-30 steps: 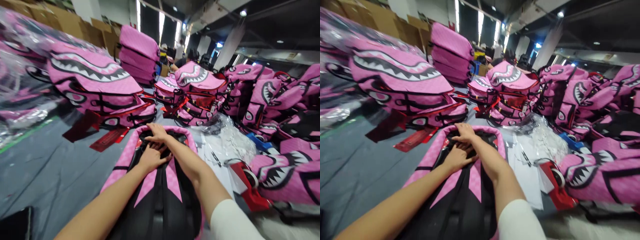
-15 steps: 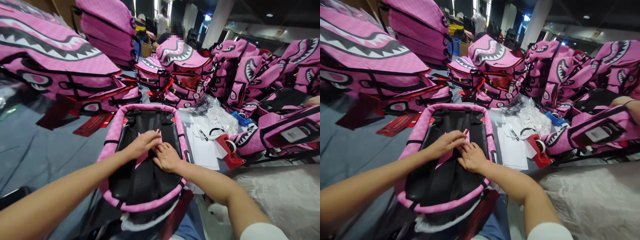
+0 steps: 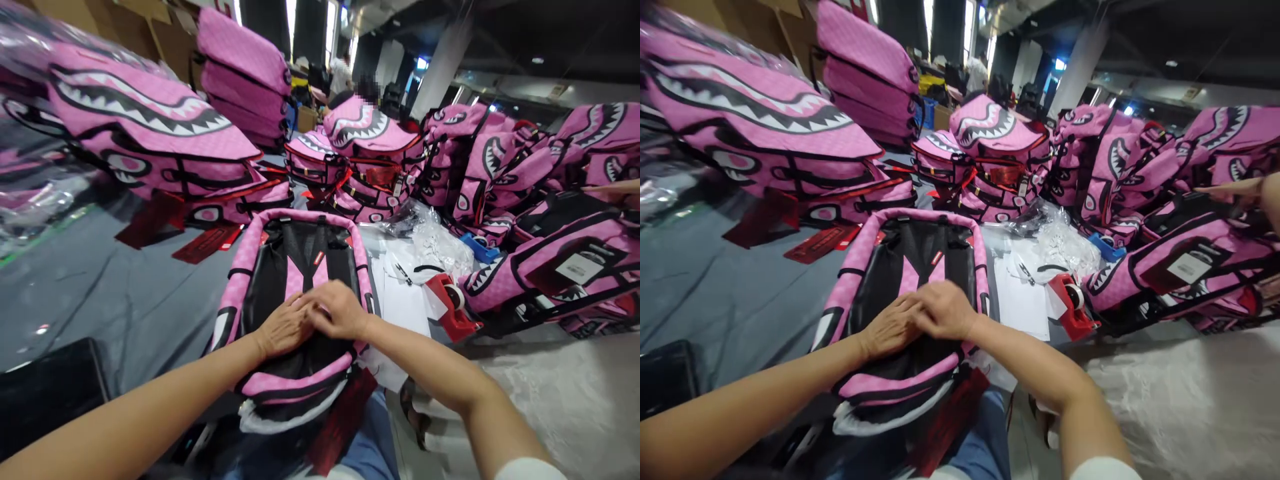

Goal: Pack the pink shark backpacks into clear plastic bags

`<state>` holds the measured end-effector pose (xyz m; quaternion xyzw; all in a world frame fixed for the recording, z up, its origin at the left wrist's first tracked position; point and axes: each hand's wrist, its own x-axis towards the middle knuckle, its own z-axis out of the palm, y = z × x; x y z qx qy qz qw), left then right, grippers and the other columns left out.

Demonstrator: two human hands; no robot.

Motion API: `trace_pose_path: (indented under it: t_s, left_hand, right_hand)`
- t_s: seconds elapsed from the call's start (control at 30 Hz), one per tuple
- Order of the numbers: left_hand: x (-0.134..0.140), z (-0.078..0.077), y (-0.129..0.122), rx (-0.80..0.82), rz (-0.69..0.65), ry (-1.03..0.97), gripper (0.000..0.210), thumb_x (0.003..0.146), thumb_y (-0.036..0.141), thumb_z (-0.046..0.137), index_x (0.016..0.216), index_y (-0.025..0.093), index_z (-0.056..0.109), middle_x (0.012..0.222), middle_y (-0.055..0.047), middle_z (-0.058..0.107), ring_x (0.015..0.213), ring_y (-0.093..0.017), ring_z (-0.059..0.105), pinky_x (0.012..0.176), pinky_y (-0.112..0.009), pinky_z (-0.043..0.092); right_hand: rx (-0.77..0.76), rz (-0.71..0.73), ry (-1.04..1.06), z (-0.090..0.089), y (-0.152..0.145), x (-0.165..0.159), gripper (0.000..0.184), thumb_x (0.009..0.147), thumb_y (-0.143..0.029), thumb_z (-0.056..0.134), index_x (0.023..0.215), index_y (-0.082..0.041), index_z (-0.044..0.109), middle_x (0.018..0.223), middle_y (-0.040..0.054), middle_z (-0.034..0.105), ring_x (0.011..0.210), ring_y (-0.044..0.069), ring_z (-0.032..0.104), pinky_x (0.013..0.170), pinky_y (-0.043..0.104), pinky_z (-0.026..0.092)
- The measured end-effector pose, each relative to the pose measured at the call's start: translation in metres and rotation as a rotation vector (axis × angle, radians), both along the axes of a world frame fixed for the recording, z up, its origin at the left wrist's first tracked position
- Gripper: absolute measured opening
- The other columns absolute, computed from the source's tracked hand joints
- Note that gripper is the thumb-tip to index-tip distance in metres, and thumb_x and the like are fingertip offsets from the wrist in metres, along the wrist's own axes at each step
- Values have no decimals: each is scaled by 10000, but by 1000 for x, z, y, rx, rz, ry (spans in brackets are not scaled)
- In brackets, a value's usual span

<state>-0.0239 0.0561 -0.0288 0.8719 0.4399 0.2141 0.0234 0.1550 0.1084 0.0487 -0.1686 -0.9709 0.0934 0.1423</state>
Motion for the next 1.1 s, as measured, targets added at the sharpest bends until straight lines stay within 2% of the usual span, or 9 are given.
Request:
trace_pose_path:
  t_s: [0.1, 0.2, 0.3, 0.47, 0.63, 0.77, 0.83, 0.97, 1.1]
  left_hand:
    - [-15, 5, 6, 26, 295, 23, 462, 957, 385, 509, 1398, 284, 601, 1494, -144, 548, 1433, -431, 385, 1163, -700, 237]
    - [-23, -4, 8, -34, 477, 74, 566, 933, 553, 538, 1464, 356, 541, 1593, -135, 449, 1486, -525, 269, 1125, -791, 181]
    - [-25, -17, 9, -19, 480, 104, 560, 931, 564, 532, 1455, 368, 551, 1600, -135, 444, 1485, -542, 265, 1129, -788, 182]
    - [-24, -17, 8, -13, 510, 147, 567, 904, 499, 550, 1453, 355, 554, 1592, -143, 455, 1468, -560, 290, 1097, -799, 228]
    - [-5, -18, -42, -93, 552, 275, 580, 836, 426, 585, 1412, 355, 597, 1623, -79, 421, 1497, -516, 268, 1166, -721, 185]
    - [-2, -13, -70, -190, 521, 274, 594, 888, 548, 536, 1465, 407, 514, 1601, -57, 461, 1465, -492, 339, 1138, -706, 236]
    - [-7, 3, -59, -197, 435, 265, 543, 938, 560, 473, 1457, 413, 528, 1549, -79, 527, 1360, -466, 476, 1082, -681, 318]
    - [-11, 33, 1, -38, 460, 225, 575, 965, 572, 437, 1469, 316, 542, 1499, -152, 563, 1362, -453, 466, 1117, -683, 271]
    - [-4, 17, 45, -81, 554, 184, 655, 929, 622, 483, 1516, 333, 451, 1637, -117, 389, 1522, -514, 192, 1152, -718, 205]
  right_hand:
    - [117, 531, -268, 4, -12, 0, 221, 969, -398, 596, 1086, -222, 661, 973, 39, 719, 923, 194, 652, 830, 295, 493]
    - [170, 662, -382, -9, -10, -10, 277, 967, -418, 603, 1103, -181, 649, 951, 58, 708, 856, 190, 638, 793, 298, 483]
    - [217, 699, -384, -30, 0, -21, 257, 958, -406, 591, 1093, -196, 651, 958, 55, 706, 896, 198, 635, 899, 328, 464]
    - [285, 469, -313, -57, 0, -20, 239, 898, -402, 615, 1041, -212, 647, 1008, 58, 707, 1061, 223, 623, 967, 358, 445]
    - [349, 290, -93, -66, -24, -6, 199, 927, -403, 557, 1007, -240, 639, 951, 10, 707, 896, 187, 635, 821, 355, 469]
    - [279, -291, 44, -53, -7, 4, 318, 965, -331, 562, 1256, -215, 619, 1291, 106, 665, 1192, 230, 593, 985, 394, 462]
    - [193, -538, -6, -46, 9, 3, 442, 985, -350, 554, 1392, -178, 564, 1482, 158, 551, 1352, 289, 503, 1073, 459, 431]
    - [44, -553, -186, -34, 43, -12, 411, 960, -392, 598, 1291, -159, 666, 1353, 171, 654, 1235, 311, 605, 999, 449, 492]
    - [-57, -656, -159, -11, 105, -17, 183, 919, -380, 644, 972, -250, 762, 983, 44, 773, 961, 227, 704, 814, 307, 507]
